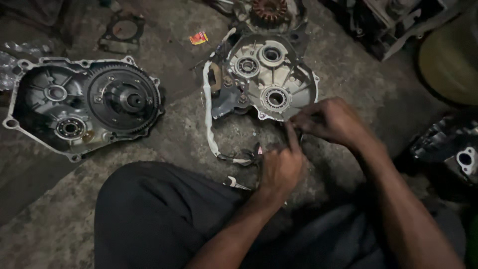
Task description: The person uses a wrench to loosen components on an engine casing and then removes a small metal plate and several bolts by hand.
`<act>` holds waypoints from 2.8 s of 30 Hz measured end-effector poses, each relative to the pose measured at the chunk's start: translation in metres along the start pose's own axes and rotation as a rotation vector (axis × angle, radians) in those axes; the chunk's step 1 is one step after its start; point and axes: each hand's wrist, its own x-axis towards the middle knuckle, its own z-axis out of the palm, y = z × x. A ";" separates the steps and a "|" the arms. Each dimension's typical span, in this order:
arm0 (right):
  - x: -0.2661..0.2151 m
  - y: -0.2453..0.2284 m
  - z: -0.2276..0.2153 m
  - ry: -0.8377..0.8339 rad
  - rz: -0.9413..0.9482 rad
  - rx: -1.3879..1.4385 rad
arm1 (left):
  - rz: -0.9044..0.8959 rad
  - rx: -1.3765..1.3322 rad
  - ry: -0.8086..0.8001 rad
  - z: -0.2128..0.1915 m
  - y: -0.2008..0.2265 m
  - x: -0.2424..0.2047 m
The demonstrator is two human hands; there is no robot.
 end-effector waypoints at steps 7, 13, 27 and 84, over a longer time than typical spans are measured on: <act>0.009 -0.008 0.006 -0.027 0.079 -0.072 | -0.094 -0.013 -0.152 -0.030 0.001 0.003; 0.008 0.000 0.014 -0.002 0.036 -0.103 | -0.073 0.005 -0.093 -0.023 -0.002 0.000; -0.008 0.012 0.013 0.020 0.106 -0.020 | -0.044 0.140 -0.112 -0.018 0.011 -0.002; 0.008 -0.006 0.026 0.184 -0.151 0.137 | -0.212 0.088 0.010 -0.059 -0.034 0.014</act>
